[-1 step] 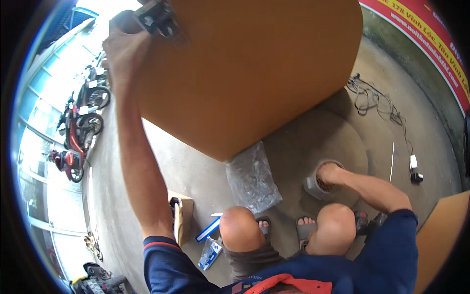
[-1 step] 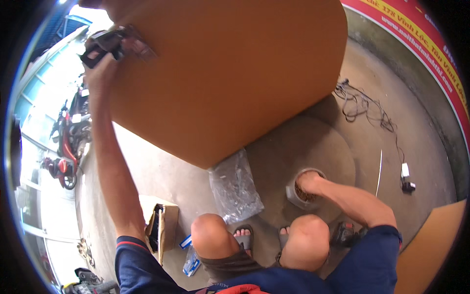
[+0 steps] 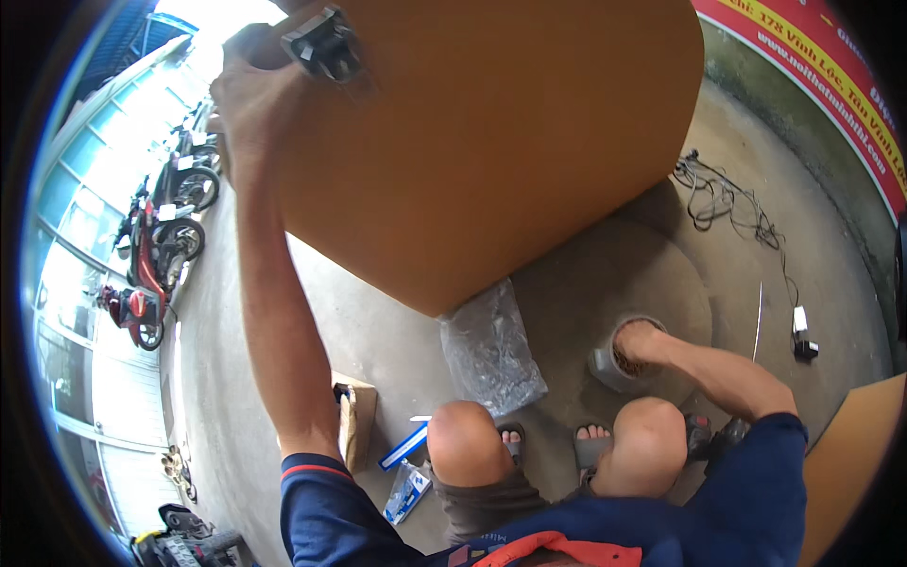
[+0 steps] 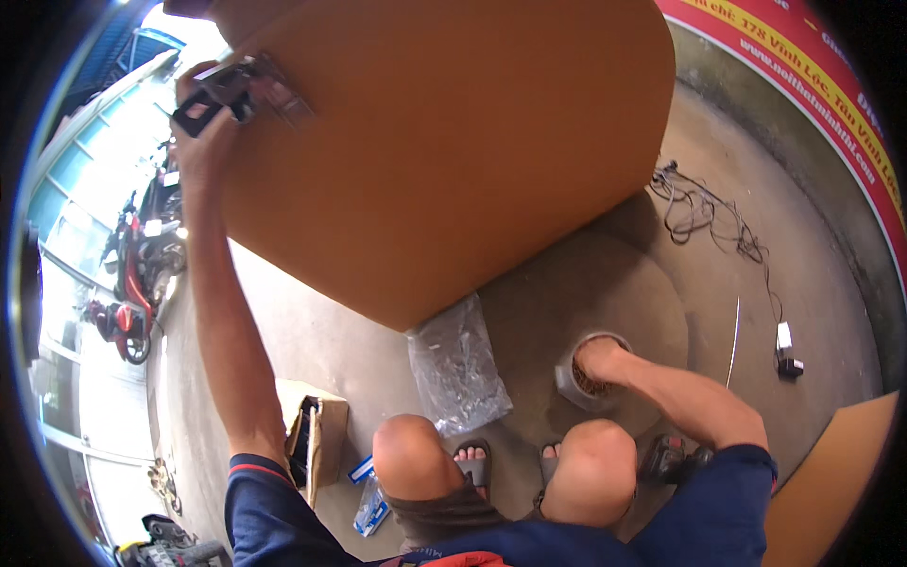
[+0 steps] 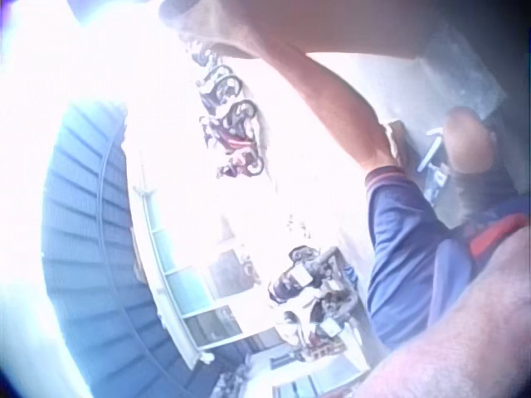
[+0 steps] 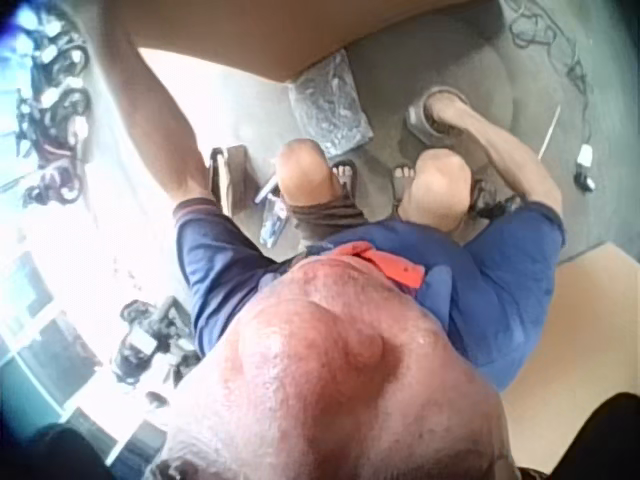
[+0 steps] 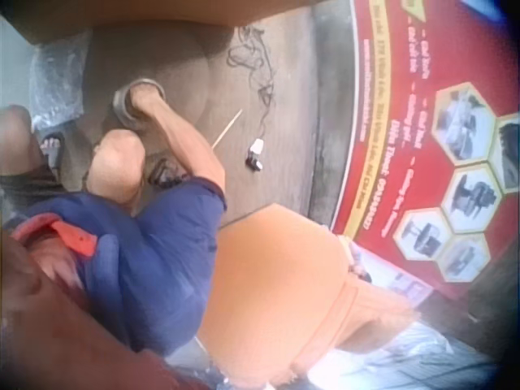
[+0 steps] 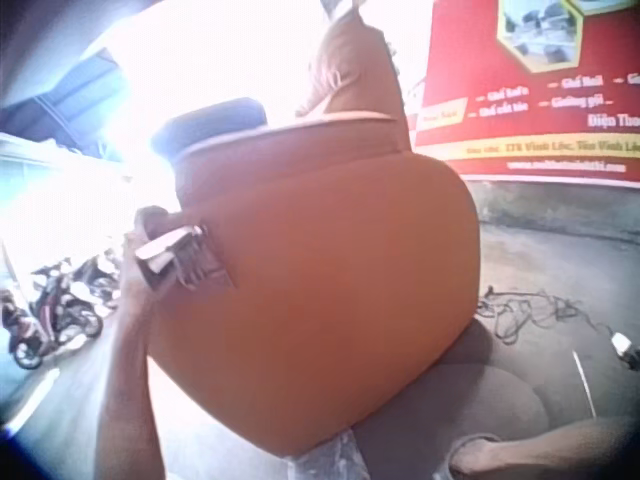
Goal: The person attaches metal brackets to the underside of a brown chair using a cordless drill and screws. They position the brackets, align the chair parts, and drive screws to secure the components.
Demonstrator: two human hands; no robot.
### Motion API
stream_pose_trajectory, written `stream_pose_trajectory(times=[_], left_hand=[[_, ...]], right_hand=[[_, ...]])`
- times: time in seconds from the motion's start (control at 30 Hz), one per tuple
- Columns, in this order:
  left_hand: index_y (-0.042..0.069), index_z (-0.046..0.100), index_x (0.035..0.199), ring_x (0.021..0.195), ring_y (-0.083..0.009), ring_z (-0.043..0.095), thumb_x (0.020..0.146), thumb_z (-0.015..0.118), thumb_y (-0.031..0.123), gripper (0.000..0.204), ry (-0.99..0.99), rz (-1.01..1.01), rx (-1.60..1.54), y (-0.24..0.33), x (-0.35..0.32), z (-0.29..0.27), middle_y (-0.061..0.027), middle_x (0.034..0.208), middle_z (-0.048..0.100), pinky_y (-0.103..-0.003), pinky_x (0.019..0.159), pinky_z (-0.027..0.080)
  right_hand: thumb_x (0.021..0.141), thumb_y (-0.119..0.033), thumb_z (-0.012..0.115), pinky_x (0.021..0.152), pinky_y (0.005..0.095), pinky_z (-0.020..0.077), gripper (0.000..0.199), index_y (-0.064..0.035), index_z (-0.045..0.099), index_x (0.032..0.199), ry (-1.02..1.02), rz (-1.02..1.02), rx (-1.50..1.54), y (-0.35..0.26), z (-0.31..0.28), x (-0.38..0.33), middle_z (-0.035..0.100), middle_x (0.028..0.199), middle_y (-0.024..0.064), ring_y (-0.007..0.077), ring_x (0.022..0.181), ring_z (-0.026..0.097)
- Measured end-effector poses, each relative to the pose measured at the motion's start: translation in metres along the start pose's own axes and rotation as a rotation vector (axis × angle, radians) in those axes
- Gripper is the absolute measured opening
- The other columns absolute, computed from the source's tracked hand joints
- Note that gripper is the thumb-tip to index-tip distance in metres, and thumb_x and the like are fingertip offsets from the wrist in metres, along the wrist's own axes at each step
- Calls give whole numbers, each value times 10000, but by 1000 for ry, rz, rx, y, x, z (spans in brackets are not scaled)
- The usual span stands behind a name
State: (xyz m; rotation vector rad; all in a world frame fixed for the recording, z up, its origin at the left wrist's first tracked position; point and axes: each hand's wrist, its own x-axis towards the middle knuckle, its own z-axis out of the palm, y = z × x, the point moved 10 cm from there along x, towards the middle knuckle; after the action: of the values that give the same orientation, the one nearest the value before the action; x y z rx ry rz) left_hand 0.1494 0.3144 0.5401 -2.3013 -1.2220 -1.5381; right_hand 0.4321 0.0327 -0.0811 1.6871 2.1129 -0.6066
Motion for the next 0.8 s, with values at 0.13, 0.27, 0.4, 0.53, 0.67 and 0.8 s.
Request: stream_pose_trajectory(times=[0.13, 0.27, 0.4, 0.53, 0.67, 0.8], left_hand=[[67, 560, 1341, 1100, -273, 707, 767, 768, 167, 619, 81, 61, 127, 4, 8, -9, -189, 1210, 720, -392, 992, 532], [172, 582, 1357, 1195, -341, 664, 693, 889, 349, 753, 93, -98, 308, 19, -5, -19, -154, 1293, 673, -449, 1052, 496], [121, 603, 1330, 1298, -378, 533, 685, 861, 525, 804, 60, -148, 198, 35, -1, -2, -177, 1267, 669, -601, 1158, 277], [109, 598, 1334, 1263, -388, 559, 741, 827, 467, 729, -43, -2, 170, -22, 6, 12, -208, 1266, 657, -546, 1121, 365], [117, 596, 1332, 1261, -381, 562, 748, 824, 460, 715, -130, -36, 205, -60, 11, 11, -199, 1264, 659, -550, 1121, 363], [124, 595, 1331, 1260, -374, 565, 756, 821, 453, 700, -152, -48, 197, -48, 16, 30, -190, 1263, 661, -554, 1120, 360]], right_hand=[[749, -26, 684, 829, 451, 592, 216, 18, 772, 942, -87, 27, 49, -17, -69, -37, 765, 1016, 202, 342, 965, 748], [779, -19, 740, 737, 389, 597, 254, 71, 747, 1016, 263, -60, 754, 3, -153, -88, 759, 878, 204, 271, 821, 750], [887, -46, 708, 526, 291, 546, 141, 47, 751, 984, 595, 167, 1372, 117, -161, -168, 695, 718, 81, 137, 615, 679], [948, -194, 672, 478, 283, 446, 219, -35, 679, 797, 1017, 456, 1225, 243, -149, -238, 599, 616, 31, 102, 547, 578], [951, -294, 689, 471, 276, 357, 296, -83, 672, 745, 1121, 802, 1213, 346, -90, -280, 555, 595, -13, 60, 547, 504], [910, -192, 781, 450, 260, 420, 206, -38, 714, 790, 1092, 951, 1377, 358, -35, -307, 638, 646, 8, 79, 507, 551]])
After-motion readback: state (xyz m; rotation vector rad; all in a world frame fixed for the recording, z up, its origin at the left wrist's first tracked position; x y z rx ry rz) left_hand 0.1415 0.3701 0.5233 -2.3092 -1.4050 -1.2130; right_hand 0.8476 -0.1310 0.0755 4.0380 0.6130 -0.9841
